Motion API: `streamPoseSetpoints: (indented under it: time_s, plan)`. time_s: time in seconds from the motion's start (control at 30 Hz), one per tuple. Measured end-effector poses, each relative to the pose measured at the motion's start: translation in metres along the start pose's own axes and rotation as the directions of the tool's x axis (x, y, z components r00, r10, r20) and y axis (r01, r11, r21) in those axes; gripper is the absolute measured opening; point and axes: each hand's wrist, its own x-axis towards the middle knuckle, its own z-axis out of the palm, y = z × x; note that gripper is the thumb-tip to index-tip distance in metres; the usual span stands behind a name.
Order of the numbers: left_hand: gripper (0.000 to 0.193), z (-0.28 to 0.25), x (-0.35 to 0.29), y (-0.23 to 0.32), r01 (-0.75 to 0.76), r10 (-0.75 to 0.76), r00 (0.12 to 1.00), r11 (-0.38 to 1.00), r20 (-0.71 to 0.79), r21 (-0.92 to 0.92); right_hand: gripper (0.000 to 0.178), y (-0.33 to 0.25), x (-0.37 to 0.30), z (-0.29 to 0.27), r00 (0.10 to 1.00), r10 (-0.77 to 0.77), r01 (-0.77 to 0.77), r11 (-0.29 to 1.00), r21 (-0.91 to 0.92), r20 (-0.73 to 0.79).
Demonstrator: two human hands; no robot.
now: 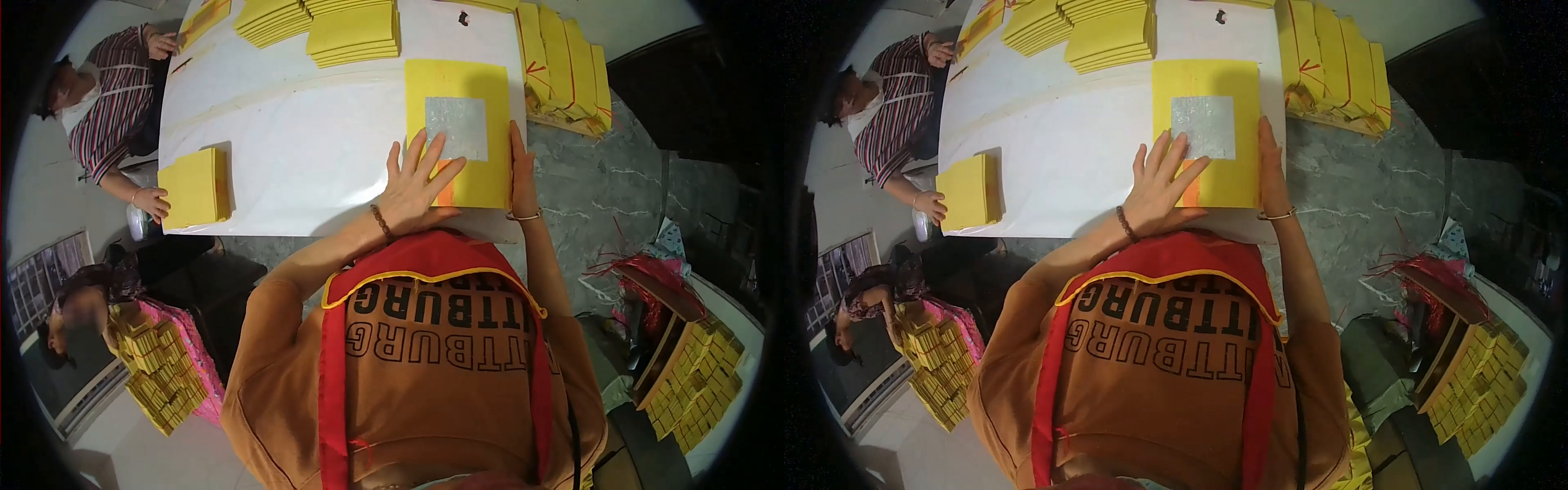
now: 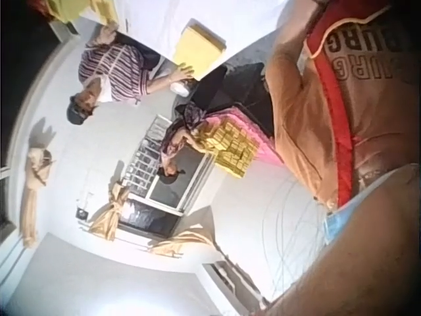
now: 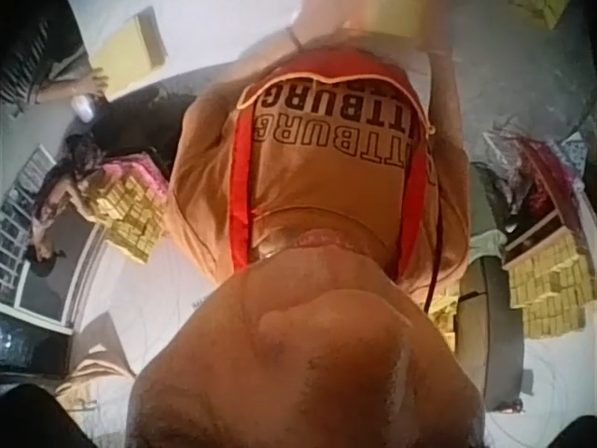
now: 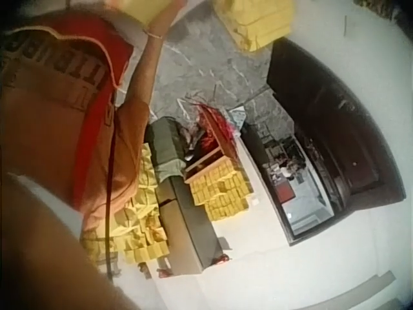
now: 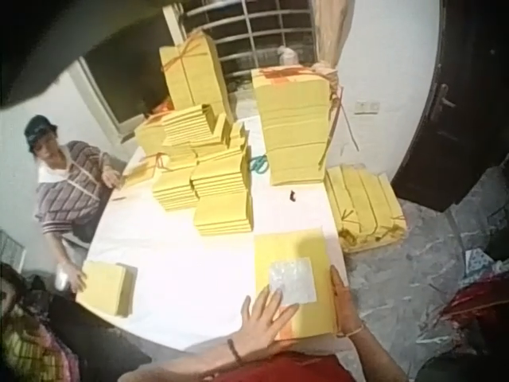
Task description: Folding and stacking sheets of yellow paper with foil centers.
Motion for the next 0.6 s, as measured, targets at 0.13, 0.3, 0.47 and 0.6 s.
streamPoseSetpoints:
  time_s: [0.13,0.3,0.47,0.6]
  plan:
    - [0.085,-0.005,0.005,-0.001,-0.005,0.005,1.0,1.0,0.017,-0.008,0.078,0.009,0.002,-0.006,1.0,-0.01,0.01,1.0,0.008,-0.016]
    - [0.082,-0.002,0.005,-0.004,-0.009,0.012,0.998,0.999,0.061,-0.034,0.077,0.007,-0.001,-0.003,1.0,-0.013,0.013,1.0,-0.003,-0.001]
    - [0.084,-0.01,0.0,-0.008,-0.027,0.028,1.0,0.995,0.002,-0.099,0.067,-0.001,-0.013,-0.014,0.976,-0.213,0.212,0.864,-0.456,0.05]
    - [0.078,-0.025,-0.004,-0.006,-0.08,0.081,0.996,0.997,-0.03,0.018,0.061,-0.003,-0.026,-0.026,0.942,-0.284,0.32,0.593,-0.739,0.18]
